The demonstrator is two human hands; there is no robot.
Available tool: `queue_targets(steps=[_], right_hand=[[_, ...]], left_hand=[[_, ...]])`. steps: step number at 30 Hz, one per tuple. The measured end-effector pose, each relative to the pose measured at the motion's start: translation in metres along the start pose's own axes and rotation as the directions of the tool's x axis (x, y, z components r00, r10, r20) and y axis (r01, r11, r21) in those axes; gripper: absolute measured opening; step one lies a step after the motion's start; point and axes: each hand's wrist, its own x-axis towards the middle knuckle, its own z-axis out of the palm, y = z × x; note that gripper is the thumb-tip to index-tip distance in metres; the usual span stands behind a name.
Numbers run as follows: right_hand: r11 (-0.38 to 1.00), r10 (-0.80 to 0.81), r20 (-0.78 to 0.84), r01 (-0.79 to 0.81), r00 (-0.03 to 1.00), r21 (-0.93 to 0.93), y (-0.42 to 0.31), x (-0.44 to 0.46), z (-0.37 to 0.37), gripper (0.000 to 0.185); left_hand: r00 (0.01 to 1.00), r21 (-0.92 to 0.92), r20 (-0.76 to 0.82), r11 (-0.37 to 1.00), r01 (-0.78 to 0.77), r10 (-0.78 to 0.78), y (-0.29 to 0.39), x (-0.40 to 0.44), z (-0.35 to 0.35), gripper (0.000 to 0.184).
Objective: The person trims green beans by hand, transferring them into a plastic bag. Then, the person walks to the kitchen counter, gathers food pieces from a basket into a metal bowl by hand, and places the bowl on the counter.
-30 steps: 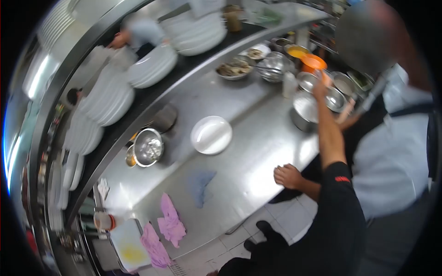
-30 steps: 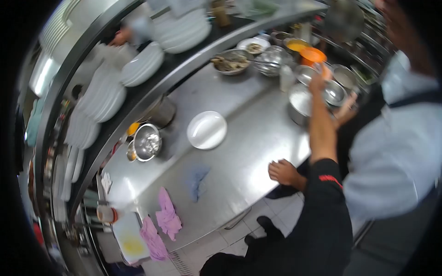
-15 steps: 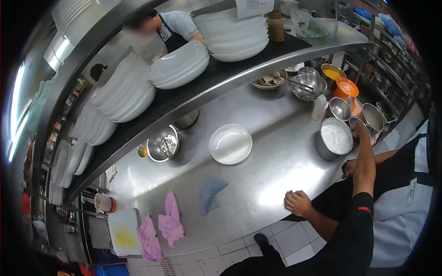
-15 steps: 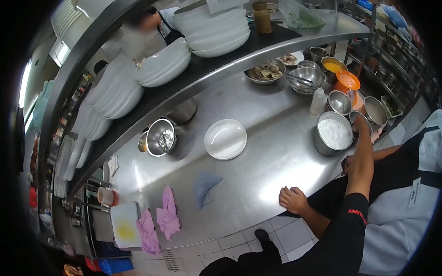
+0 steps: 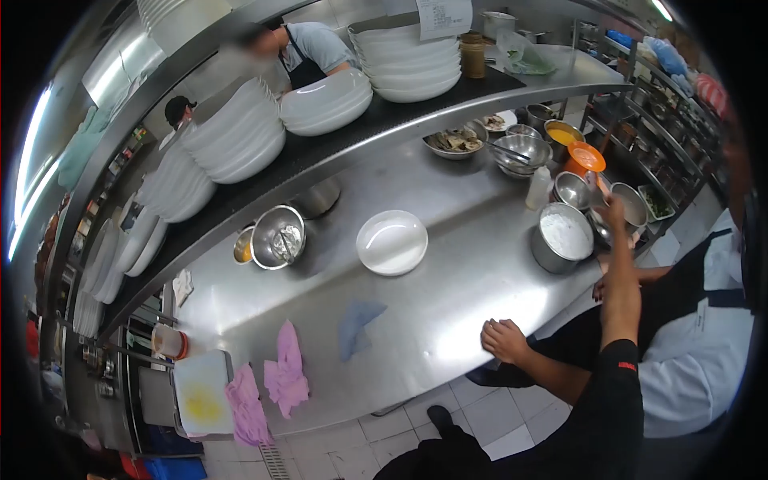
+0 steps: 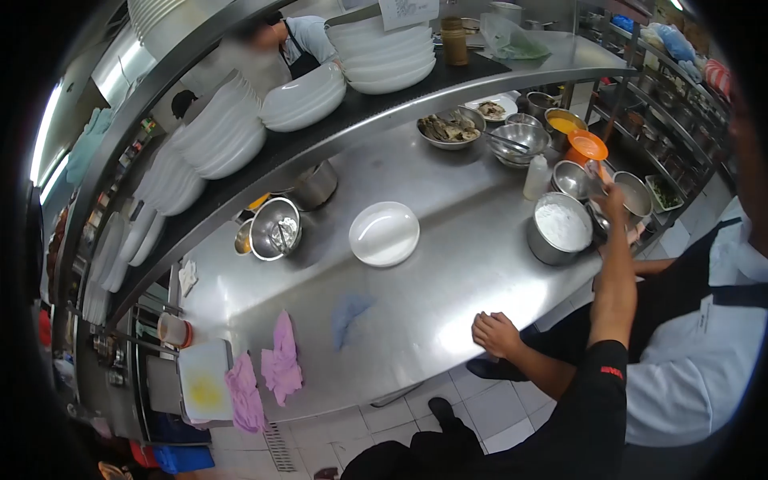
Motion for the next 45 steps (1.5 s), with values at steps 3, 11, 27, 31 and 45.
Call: queue_targets(steps=[3, 11, 27, 31, 45], right_hand=[[0.473, 0.592, 0.282, -0.609, 0.755, 0.636, 0.200, 0.006, 0.111, 0.020], [-0.250, 0.886, 0.238, -0.023, 0.398, 0.968, 0.150, 0.089, -0.057, 0.010], [-0.205, -0.076, -0.292, 0.271, 0.953, 0.940, -0.193, -0.081, -0.384, 0.010], [-0.161, -0.115, -0.320, 0.300, 0.940, 0.940, -0.204, -0.097, -0.359, 0.013], [-0.350, -0.291, 0.083, -0.187, 0.953, 0.918, -0.363, -0.067, -0.155, 0.025]], left_hand=[[0.977, -0.207, -0.065, 0.955, -0.214, 0.205, 0.061, 0.010, 0.007, 0.022], [0.808, -0.402, -0.064, 0.726, -0.558, 0.586, 0.224, -0.087, 0.018, 0.031], [0.838, -0.567, 0.226, 0.766, -0.302, 0.497, 0.088, -0.158, 0.042, 0.044], [0.857, -0.592, 0.300, 0.786, -0.177, 0.419, 0.076, -0.147, 0.078, 0.043], [0.936, -0.644, 0.082, 0.735, -0.212, 0.342, 0.019, 0.058, 0.287, 0.054]])
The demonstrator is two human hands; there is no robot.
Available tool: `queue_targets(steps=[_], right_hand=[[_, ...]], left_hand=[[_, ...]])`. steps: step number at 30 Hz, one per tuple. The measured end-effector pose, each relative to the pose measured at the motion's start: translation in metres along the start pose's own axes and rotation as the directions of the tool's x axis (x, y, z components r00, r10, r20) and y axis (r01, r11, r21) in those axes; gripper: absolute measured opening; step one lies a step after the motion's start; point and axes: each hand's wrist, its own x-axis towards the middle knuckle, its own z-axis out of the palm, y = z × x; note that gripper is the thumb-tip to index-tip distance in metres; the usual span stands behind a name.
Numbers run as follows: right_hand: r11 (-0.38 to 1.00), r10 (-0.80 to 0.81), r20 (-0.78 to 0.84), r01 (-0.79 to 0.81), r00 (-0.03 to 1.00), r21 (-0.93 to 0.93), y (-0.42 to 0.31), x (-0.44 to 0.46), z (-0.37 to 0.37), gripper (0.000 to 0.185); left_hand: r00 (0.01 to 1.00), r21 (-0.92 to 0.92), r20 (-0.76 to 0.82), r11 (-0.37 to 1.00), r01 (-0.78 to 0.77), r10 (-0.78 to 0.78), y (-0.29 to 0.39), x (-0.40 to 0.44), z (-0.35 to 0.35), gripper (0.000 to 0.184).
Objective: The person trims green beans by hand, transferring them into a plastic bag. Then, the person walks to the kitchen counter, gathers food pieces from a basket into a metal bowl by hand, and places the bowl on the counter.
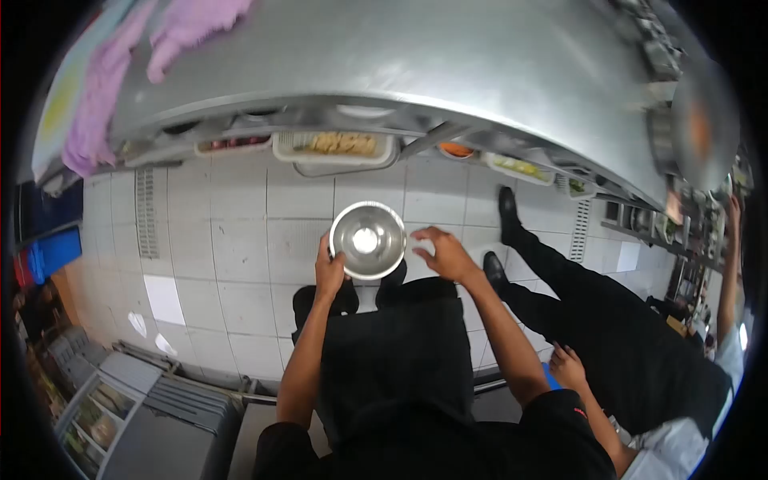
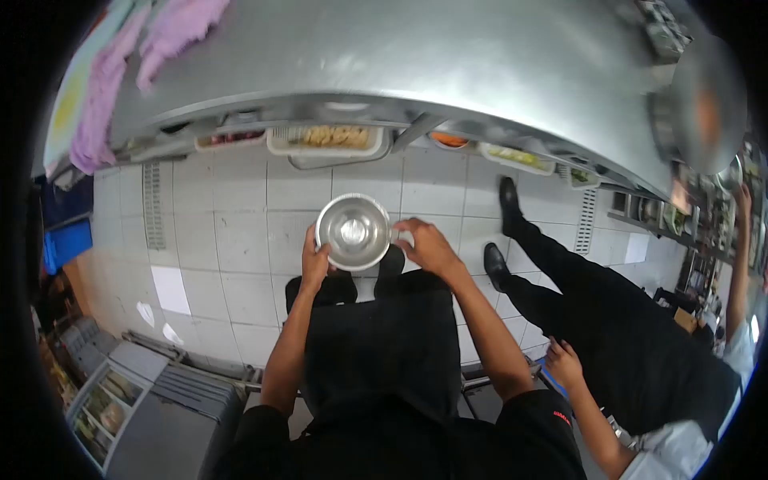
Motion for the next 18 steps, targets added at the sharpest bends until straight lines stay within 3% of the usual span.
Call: queue_targets(steps=[2, 4, 8, 9, 10, 11, 13, 14, 16, 17, 18], right_hand=[[0.998, 0.020, -0.003, -0.019, 1.000, 0.060, 0.021, 0.046, 0.030, 0.025], [0.994, -0.074, -0.063, 0.079, 0.995, 0.080, 0.039, 0.100, 0.055, 0.027], [0.951, -0.298, -0.132, 0.283, 0.945, -0.123, 0.069, 0.236, 0.082, 0.033], [0.986, -0.144, -0.102, 0.133, 0.984, -0.105, 0.066, 0.265, 0.086, 0.036], [0.943, -0.282, -0.082, 0.260, 0.956, -0.206, 0.080, 0.299, 0.089, 0.039], [0.938, -0.178, -0.084, 0.143, 0.980, -0.316, 0.077, 0.322, 0.091, 0.042], [0.799, -0.412, -0.157, 0.273, 0.898, -0.535, 0.092, 0.365, 0.105, 0.037], [0.792, -0.425, -0.160, 0.280, 0.891, -0.543, 0.084, 0.375, 0.105, 0.037], [0.726, -0.102, 0.088, 0.135, 0.991, -0.674, 0.070, 0.388, 0.093, 0.040], [0.713, -0.120, 0.068, 0.134, 0.990, -0.689, 0.075, 0.394, 0.095, 0.040], [0.560, -0.420, 0.074, 0.323, 0.904, -0.763, 0.095, 0.407, 0.103, 0.043]], left_hand=[[0.998, -0.025, -0.054, 1.000, 0.014, -0.016, -0.027, 0.038, -0.005, 0.054], [0.994, -0.052, -0.105, 0.999, 0.013, -0.018, -0.047, 0.072, -0.010, 0.054], [0.992, 0.032, -0.122, 0.999, -0.005, 0.009, -0.051, 0.114, -0.028, 0.054], [0.995, 0.071, -0.101, 0.997, 0.033, -0.026, -0.056, 0.122, -0.033, 0.055], [0.987, 0.164, -0.129, 0.983, -0.078, 0.100, -0.070, 0.136, -0.039, 0.053], [0.985, 0.154, -0.138, 0.985, -0.080, 0.102, -0.069, 0.141, -0.045, 0.053], [0.994, 0.248, 0.033, 0.962, -0.113, 0.108, -0.038, 0.145, -0.063, 0.053], [0.987, 0.261, 0.053, 0.952, -0.158, 0.149, -0.040, 0.149, -0.071, 0.052], [0.986, 0.266, 0.052, 0.949, -0.169, 0.161, -0.046, 0.157, -0.089, 0.053], [0.984, 0.276, 0.046, 0.945, -0.178, 0.172, -0.047, 0.162, -0.095, 0.053], [0.976, 0.335, 0.022, 0.919, -0.209, 0.215, -0.050, 0.164, -0.099, 0.053]])
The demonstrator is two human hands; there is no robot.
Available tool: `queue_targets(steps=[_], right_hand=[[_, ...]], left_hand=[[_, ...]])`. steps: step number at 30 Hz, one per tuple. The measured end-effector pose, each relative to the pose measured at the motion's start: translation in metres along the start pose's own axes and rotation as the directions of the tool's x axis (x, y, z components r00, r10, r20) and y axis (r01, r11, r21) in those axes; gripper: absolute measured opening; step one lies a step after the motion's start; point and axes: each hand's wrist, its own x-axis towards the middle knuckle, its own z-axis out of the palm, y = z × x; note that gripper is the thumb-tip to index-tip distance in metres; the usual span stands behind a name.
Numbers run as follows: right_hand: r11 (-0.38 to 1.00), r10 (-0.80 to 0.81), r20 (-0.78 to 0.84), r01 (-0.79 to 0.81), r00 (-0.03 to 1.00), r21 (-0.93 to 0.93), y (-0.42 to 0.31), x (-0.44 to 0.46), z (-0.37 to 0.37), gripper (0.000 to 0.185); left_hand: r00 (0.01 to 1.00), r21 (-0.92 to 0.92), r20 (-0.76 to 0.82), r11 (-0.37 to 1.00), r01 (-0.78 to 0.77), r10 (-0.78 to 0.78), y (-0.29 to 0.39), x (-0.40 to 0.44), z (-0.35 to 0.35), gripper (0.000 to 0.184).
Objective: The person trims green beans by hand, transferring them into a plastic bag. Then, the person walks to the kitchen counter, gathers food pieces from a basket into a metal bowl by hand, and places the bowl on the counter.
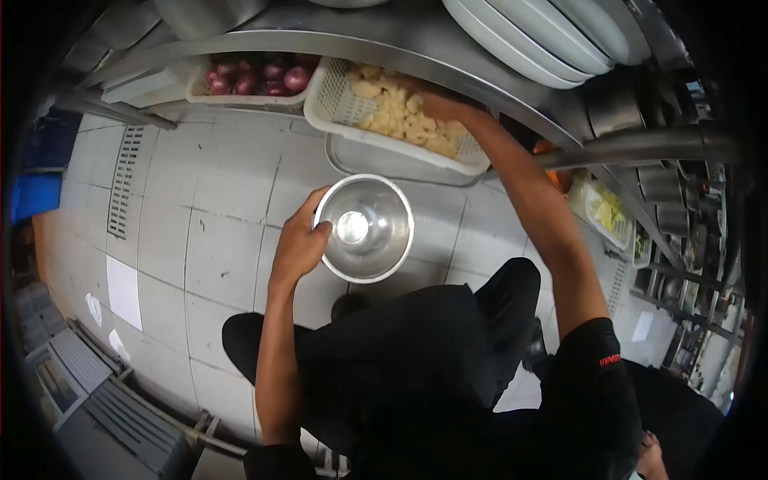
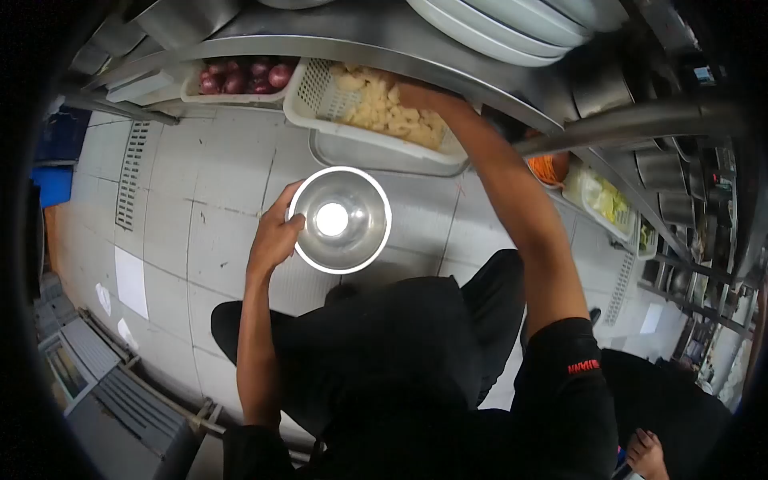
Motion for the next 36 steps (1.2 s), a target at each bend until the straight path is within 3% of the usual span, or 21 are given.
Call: queue_targets(steps=[1, 2, 3, 4, 5, 7, 9, 13, 16, 19, 21, 23, 26, 28, 30, 31, 32, 33, 34, 35, 36], right_hand=[[0.967, -0.232, -0.206, 0.204, 0.951, -0.152, 0.006, 0.006, 0.018, 0.045], [0.942, -0.326, -0.373, 0.262, 0.869, -0.212, 0.007, 0.004, 0.026, 0.050], [0.935, -0.341, -0.385, 0.268, 0.858, -0.231, 0.009, 0.000, 0.021, 0.050], [0.995, -0.080, -0.124, 0.086, 0.989, 0.048, 0.012, -0.008, 0.011, 0.050], [0.949, 0.132, 0.217, -0.187, 0.967, 0.255, 0.011, -0.018, 0.004, 0.050], [0.982, 0.175, 0.596, -0.182, 0.784, -0.050, 0.008, -0.044, -0.008, 0.046], [0.985, 0.076, 0.511, -0.143, 0.856, 0.093, 0.012, -0.068, 0.014, 0.041], [0.992, 0.028, 0.359, -0.070, 0.933, 0.103, 0.023, -0.064, 0.027, 0.032], [0.881, 0.104, 0.385, -0.264, 0.917, 0.392, 0.031, -0.061, -0.001, 0.026], [0.743, 0.075, 0.383, -0.308, 0.921, 0.595, 0.051, -0.063, 0.001, 0.026], [0.709, 0.090, 0.491, -0.402, 0.867, 0.580, 0.061, -0.066, 0.005, 0.030], [0.495, 0.017, 0.159, -0.147, 0.987, 0.856, 0.067, -0.076, 0.012, 0.032], [0.539, 0.036, 0.184, -0.174, 0.982, 0.824, 0.061, -0.078, 0.001, 0.031], [0.593, 0.017, 0.221, -0.188, 0.975, 0.783, 0.049, -0.080, -0.012, 0.031], [0.516, 0.303, 0.117, -0.266, 0.946, 0.814, 0.028, -0.086, -0.023, 0.032], [0.520, 0.297, 0.121, -0.267, 0.947, 0.811, 0.038, -0.086, -0.010, 0.032], [0.147, 0.272, 0.087, -0.131, 0.958, 0.980, 0.052, -0.084, 0.004, 0.033], [-0.256, 0.263, 0.046, 0.023, 0.964, 0.966, 0.057, -0.081, 0.006, 0.035], [-0.300, 0.377, 0.124, -0.006, 0.918, 0.954, 0.060, -0.077, 0.008, 0.036], [-0.296, 0.374, 0.119, -0.003, 0.920, 0.955, 0.064, -0.067, 0.009, 0.036], [0.122, 0.343, 0.177, -0.230, 0.923, 0.966, 0.064, -0.057, 0.007, 0.036]], left_hand=[[0.999, 0.001, -0.025, 1.000, -0.031, 0.031, -0.005, 0.003, -0.002, 0.053], [0.992, 0.075, -0.072, 0.992, -0.101, 0.107, -0.010, 0.003, -0.003, 0.053], [0.978, 0.143, -0.113, 0.977, -0.160, 0.177, -0.014, 0.003, -0.002, 0.053], [0.974, 0.133, -0.128, 0.977, -0.170, 0.187, -0.015, 0.002, -0.002, 0.053], [0.981, 0.114, -0.107, 0.982, -0.149, 0.162, -0.014, 0.000, -0.004, 0.053], [0.983, 0.103, -0.082, 0.983, -0.155, 0.164, -0.004, 0.002, -0.004, 0.053], [0.989, 0.027, -0.053, 0.990, -0.136, 0.138, 0.001, 0.002, 0.001, 0.053], [0.999, -0.031, 0.018, 0.998, -0.050, 0.050, 0.002, 0.006, 0.012, 0.052], [0.996, 0.027, 0.071, 0.998, -0.053, 0.051, 0.001, 0.012, 0.017, 0.052], [0.992, 0.071, 0.100, 0.994, -0.084, 0.076, 0.009, 0.015, 0.024, 0.052], [0.986, 0.043, 0.134, 0.994, -0.102, 0.096, 0.011, 0.020, 0.032, 0.053], [0.980, 0.006, 0.155, 0.992, -0.127, 0.125, 0.016, 0.027, 0.039, 0.053], [0.967, 0.098, 0.243, 0.989, -0.107, 0.081, 0.015, 0.037, 0.051, 0.053], [0.950, 0.087, 0.259, 0.975, -0.203, 0.175, 0.011, 0.044, 0.059, 0.053], [0.946, 0.114, 0.288, 0.975, -0.190, 0.151, 0.015, 0.047, 0.061, 0.055], [0.942, 0.136, 0.311, 0.975, -0.177, 0.127, 0.017, 0.048, 0.062, 0.057], [0.943, 0.130, 0.306, 0.976, -0.176, 0.130, 0.015, 0.050, 0.063, 0.057], [0.941, 0.107, 0.316, 0.981, -0.165, 0.123, 0.014, 0.052, 0.064, 0.057], [0.938, 0.085, 0.326, 0.984, -0.153, 0.118, 0.013, 0.054, 0.065, 0.057], [0.939, 0.083, 0.321, 0.984, -0.157, 0.123, 0.012, 0.055, 0.064, 0.057], [0.936, 0.085, 0.339, 0.987, -0.134, 0.097, 0.015, 0.053, 0.063, 0.057]])
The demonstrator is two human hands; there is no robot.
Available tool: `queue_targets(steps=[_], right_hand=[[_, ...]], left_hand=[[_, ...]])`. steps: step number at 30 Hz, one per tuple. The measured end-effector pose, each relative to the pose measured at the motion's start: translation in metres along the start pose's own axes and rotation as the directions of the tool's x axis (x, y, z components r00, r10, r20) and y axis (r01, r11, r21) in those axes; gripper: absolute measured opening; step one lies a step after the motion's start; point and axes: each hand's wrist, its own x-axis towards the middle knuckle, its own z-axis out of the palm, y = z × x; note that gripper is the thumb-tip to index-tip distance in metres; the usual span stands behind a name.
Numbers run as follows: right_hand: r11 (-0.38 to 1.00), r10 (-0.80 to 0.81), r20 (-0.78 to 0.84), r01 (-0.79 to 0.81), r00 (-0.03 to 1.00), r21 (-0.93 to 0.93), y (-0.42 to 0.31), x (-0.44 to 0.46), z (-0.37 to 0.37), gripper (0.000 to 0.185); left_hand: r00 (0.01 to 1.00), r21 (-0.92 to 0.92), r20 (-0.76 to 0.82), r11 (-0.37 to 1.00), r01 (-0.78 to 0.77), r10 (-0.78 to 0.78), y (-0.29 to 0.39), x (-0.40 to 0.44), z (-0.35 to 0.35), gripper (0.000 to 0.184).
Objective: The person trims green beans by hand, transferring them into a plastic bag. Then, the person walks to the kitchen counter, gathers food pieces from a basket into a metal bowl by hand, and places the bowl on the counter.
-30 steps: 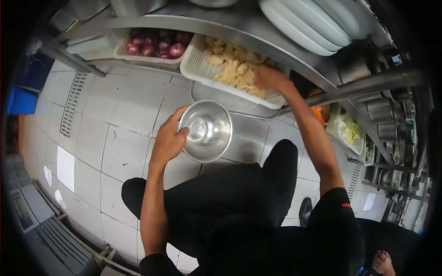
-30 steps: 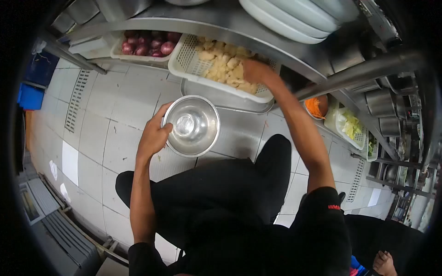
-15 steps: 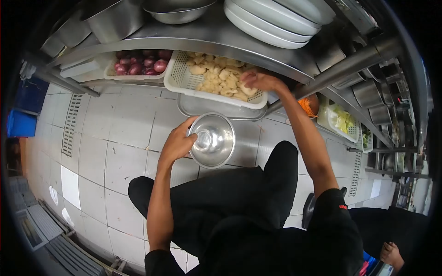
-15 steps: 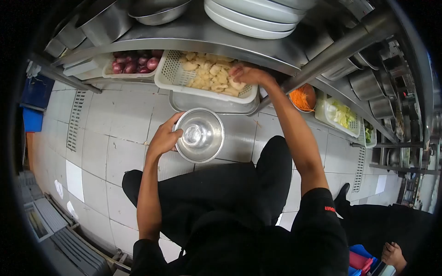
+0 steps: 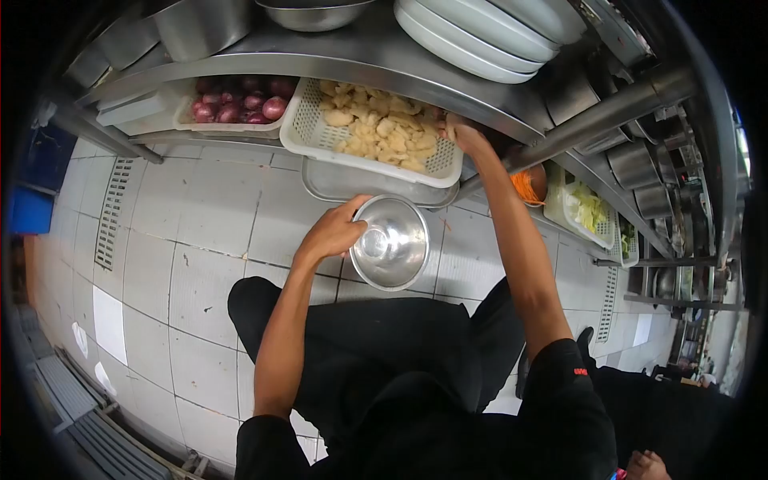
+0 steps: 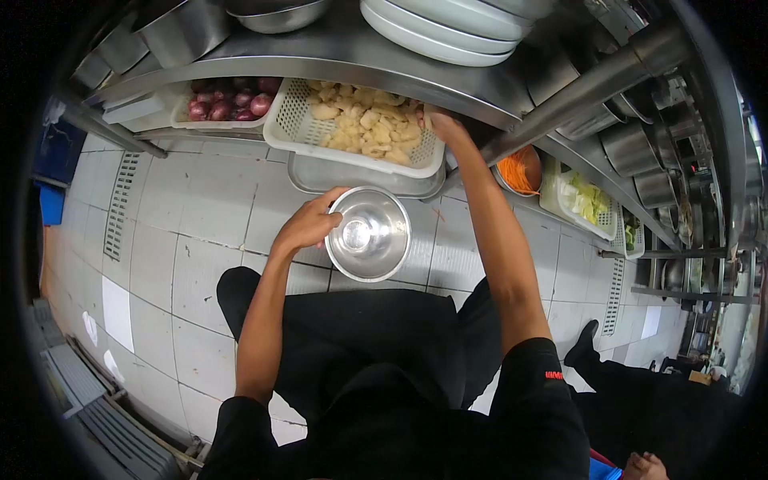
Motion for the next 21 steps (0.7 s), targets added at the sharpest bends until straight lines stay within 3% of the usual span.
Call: queue_targets(steps=[1, 2, 3, 4, 5, 7, 8, 9, 11, 12, 13, 14, 15, 16, 18, 19, 21], right_hand=[[0.887, 0.062, 0.010, -0.050, 0.998, -0.458, -0.002, 0.006, 0.003, 0.036], [0.887, 0.054, 0.010, -0.043, 0.999, -0.460, 0.000, 0.009, 0.010, 0.036], [0.628, -0.155, 0.013, 0.108, 0.988, -0.771, -0.007, 0.005, 0.031, 0.037], [0.245, -0.341, 0.091, 0.182, 0.935, -0.952, -0.007, 0.008, 0.039, 0.038], [0.243, -0.355, 0.089, 0.184, 0.931, -0.952, 0.000, 0.011, 0.044, 0.038], [-0.014, -0.719, 0.150, 0.201, 0.678, -0.979, 0.021, 0.024, 0.055, 0.035], [0.224, -0.354, 0.048, 0.135, 0.934, -0.965, 0.005, 0.022, 0.047, 0.034], [0.214, -0.362, 0.061, 0.147, 0.930, -0.966, -0.005, 0.026, 0.043, 0.034], [0.353, -0.226, 0.020, 0.102, 0.974, -0.930, -0.004, 0.021, 0.027, 0.034], [0.539, -0.249, -0.005, 0.134, 0.969, -0.832, 0.034, 0.036, 0.001, 0.036], [0.512, -0.369, 0.183, 0.364, 0.911, -0.778, 0.016, 0.013, -0.002, 0.040], [0.667, 0.003, 0.047, 0.033, 0.999, -0.744, -0.010, -0.003, -0.001, 0.043], [0.680, 0.388, -0.055, -0.326, 0.920, -0.657, -0.052, -0.036, 0.017, 0.047], [0.678, 0.392, -0.054, -0.328, 0.918, -0.658, -0.065, -0.059, 0.028, 0.047], [0.850, 0.253, 0.305, -0.061, 0.918, -0.523, -0.075, -0.092, 0.045, 0.047], [0.854, 0.263, 0.301, -0.076, 0.917, -0.515, -0.071, -0.101, 0.054, 0.047], [0.807, -0.068, 0.444, 0.311, 0.894, -0.502, -0.067, -0.105, 0.072, 0.038]], left_hand=[[1.000, -0.004, 0.022, 1.000, 0.022, -0.022, 0.002, -0.002, -0.001, 0.057], [1.000, -0.002, 0.016, 1.000, 0.016, -0.016, -0.001, 0.000, -0.001, 0.057], [1.000, -0.015, 0.009, 1.000, 0.009, -0.009, -0.009, 0.006, 0.001, 0.057], [1.000, -0.026, 0.001, 1.000, 0.000, 0.000, -0.016, 0.011, 0.002, 0.058], [1.000, -0.017, -0.006, 1.000, -0.009, 0.009, -0.022, 0.016, 0.003, 0.058], [0.999, -0.069, -0.041, 0.997, -0.026, 0.023, -0.024, 0.016, 0.006, 0.059], [1.000, -0.055, -0.002, 0.998, 0.005, -0.005, -0.022, 0.012, 0.004, 0.061], [1.000, -0.062, -0.017, 0.998, -0.001, 0.000, -0.017, 0.010, -0.002, 0.061], [1.000, -0.075, -0.016, 0.997, 0.014, -0.016, -0.019, 0.004, -0.001, 0.061], [0.999, -0.100, -0.045, 0.995, 0.015, -0.019, -0.024, 0.005, -0.002, 0.061], [0.999, -0.113, -0.034, 0.993, 0.022, -0.026, -0.029, 0.006, -0.002, 0.061], [0.999, -0.156, -0.042, 0.988, 0.014, -0.021, -0.031, 0.009, -0.004, 0.061], [0.998, -0.195, -0.052, 0.981, 0.007, -0.018, -0.033, 0.011, -0.005, 0.062], [0.998, -0.218, -0.043, 0.976, 0.026, -0.036, -0.031, 0.010, -0.006, 0.060], [0.999, -0.278, -0.045, 0.960, -0.005, -0.008, -0.026, 0.011, -0.008, 0.060], [0.999, -0.337, -0.038, 0.941, -0.025, 0.013, -0.026, 0.010, -0.006, 0.060], [0.999, -0.364, -0.031, 0.931, -0.030, 0.020, -0.023, 0.012, -0.008, 0.060]])
